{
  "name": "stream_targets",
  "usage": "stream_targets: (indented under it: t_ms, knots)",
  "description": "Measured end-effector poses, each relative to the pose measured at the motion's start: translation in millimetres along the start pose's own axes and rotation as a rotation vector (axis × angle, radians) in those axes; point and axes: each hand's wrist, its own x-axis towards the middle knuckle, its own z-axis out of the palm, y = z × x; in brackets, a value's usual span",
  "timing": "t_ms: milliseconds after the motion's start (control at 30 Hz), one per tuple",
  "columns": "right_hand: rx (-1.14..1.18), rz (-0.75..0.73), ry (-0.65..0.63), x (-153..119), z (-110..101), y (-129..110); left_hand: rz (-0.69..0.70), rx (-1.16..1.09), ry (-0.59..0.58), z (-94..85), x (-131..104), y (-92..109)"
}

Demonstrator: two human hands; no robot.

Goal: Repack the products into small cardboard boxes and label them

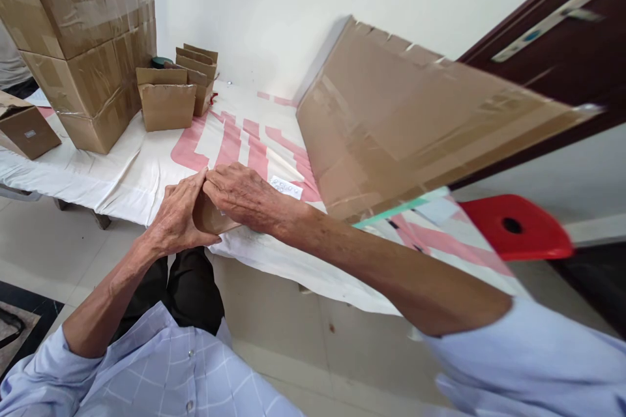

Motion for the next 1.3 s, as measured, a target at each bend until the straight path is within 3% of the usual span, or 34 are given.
stream_targets:
  t_ms: [267, 533, 933, 1300]
  knots:
    - [0.232, -0.032, 0.059, -0.1, -0.4, 9.8, -0.012, -0.002, -0.012, -1.2, 0.4, -0.6]
    - [0.144, -0.008, -0.017, 1.8, 3.1, 6.2, 0.021, -0.034, -0.038, -4.5, 0.7, -6.4]
    - [0.068, -0.025, 0.124, -7.9, 3.4, 4.2, 0.002, -0.01, -0.056, -3.5, 1.0, -10.7]
    - [0.131, -0.025, 0.094, -10.7, 0.4, 4.4, 0.046, 0.006, -0.038, -3.3, 0.1, -9.5]
